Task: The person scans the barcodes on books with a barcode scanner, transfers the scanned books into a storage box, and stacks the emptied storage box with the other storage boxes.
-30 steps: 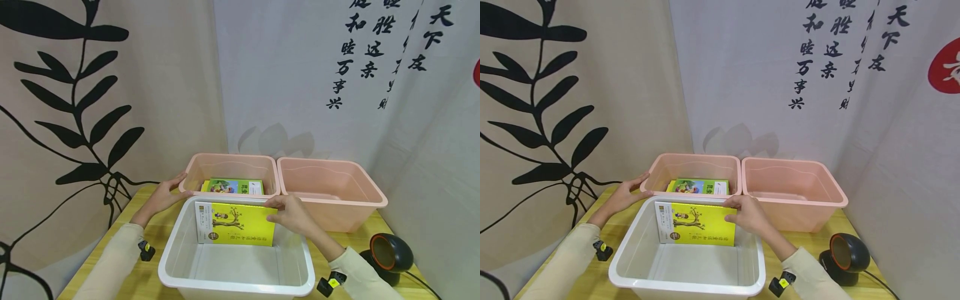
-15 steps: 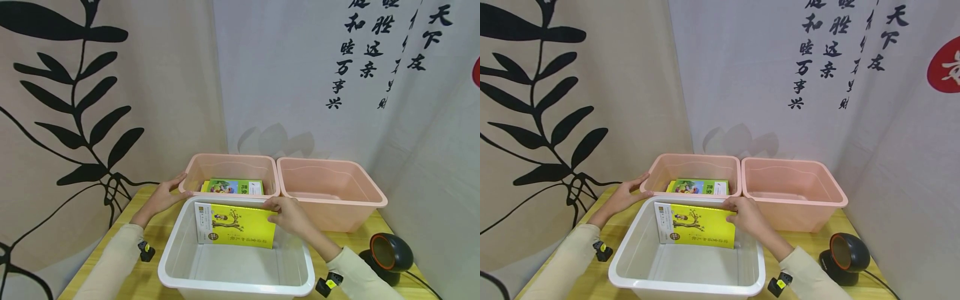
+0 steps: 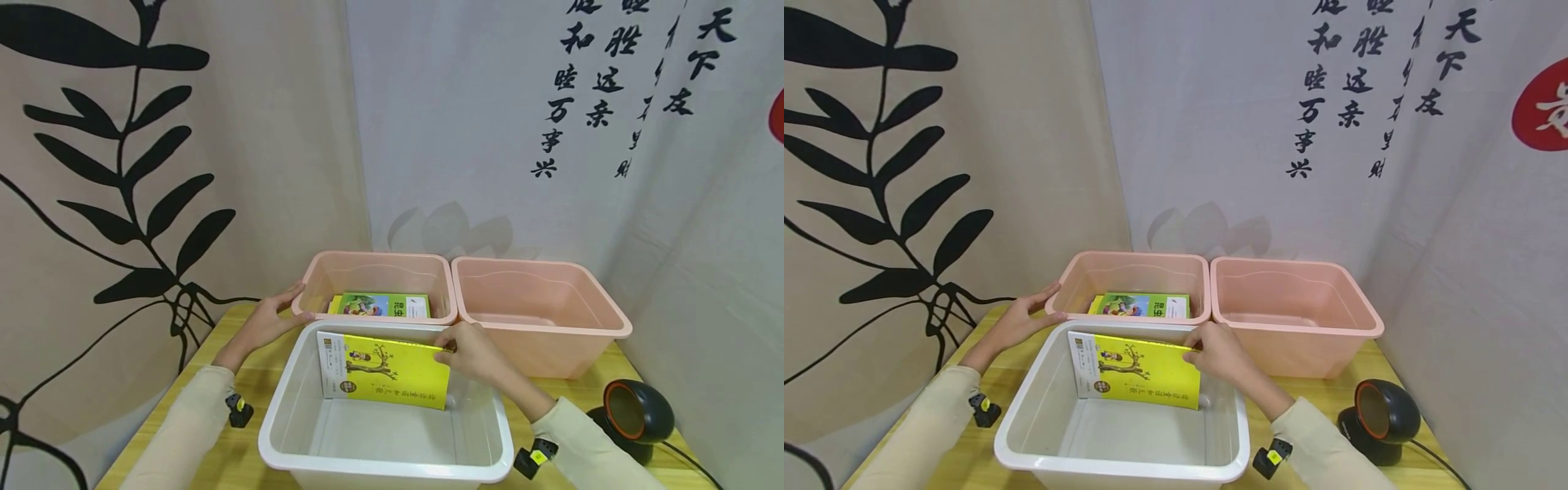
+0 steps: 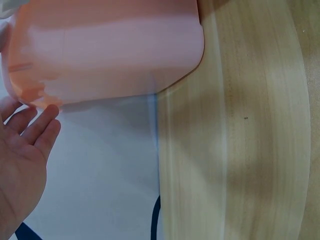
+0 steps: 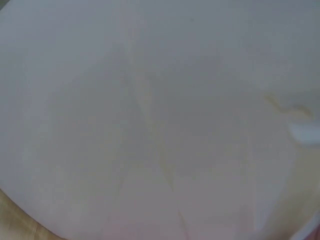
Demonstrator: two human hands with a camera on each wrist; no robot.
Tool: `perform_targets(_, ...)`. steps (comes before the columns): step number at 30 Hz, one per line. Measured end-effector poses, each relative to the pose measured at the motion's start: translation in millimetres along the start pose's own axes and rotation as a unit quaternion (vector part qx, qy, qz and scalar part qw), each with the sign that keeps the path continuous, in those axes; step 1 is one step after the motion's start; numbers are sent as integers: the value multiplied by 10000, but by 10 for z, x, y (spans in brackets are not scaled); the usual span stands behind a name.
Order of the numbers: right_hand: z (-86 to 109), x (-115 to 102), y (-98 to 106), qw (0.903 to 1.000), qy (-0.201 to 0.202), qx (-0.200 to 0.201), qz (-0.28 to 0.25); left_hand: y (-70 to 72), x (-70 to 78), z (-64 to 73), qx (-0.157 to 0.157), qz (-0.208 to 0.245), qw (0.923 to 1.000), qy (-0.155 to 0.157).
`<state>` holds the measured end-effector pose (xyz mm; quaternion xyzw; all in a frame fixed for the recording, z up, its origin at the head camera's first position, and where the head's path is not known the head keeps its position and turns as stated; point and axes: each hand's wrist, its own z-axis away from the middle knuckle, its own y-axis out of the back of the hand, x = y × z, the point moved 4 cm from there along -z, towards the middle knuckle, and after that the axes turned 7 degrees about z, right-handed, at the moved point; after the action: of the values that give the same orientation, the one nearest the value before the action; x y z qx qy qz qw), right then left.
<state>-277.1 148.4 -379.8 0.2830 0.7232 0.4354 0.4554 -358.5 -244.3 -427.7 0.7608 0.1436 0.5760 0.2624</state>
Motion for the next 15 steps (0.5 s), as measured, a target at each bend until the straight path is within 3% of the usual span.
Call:
perform_targets(7,9,-3,10,9964,120,-176,-816,-9,4,-6,-9,-42,10000,-40)
perform_targets(15,41,-2,72,9913,337,401,-1209,1,20,-6,15,-89,10000,-37)
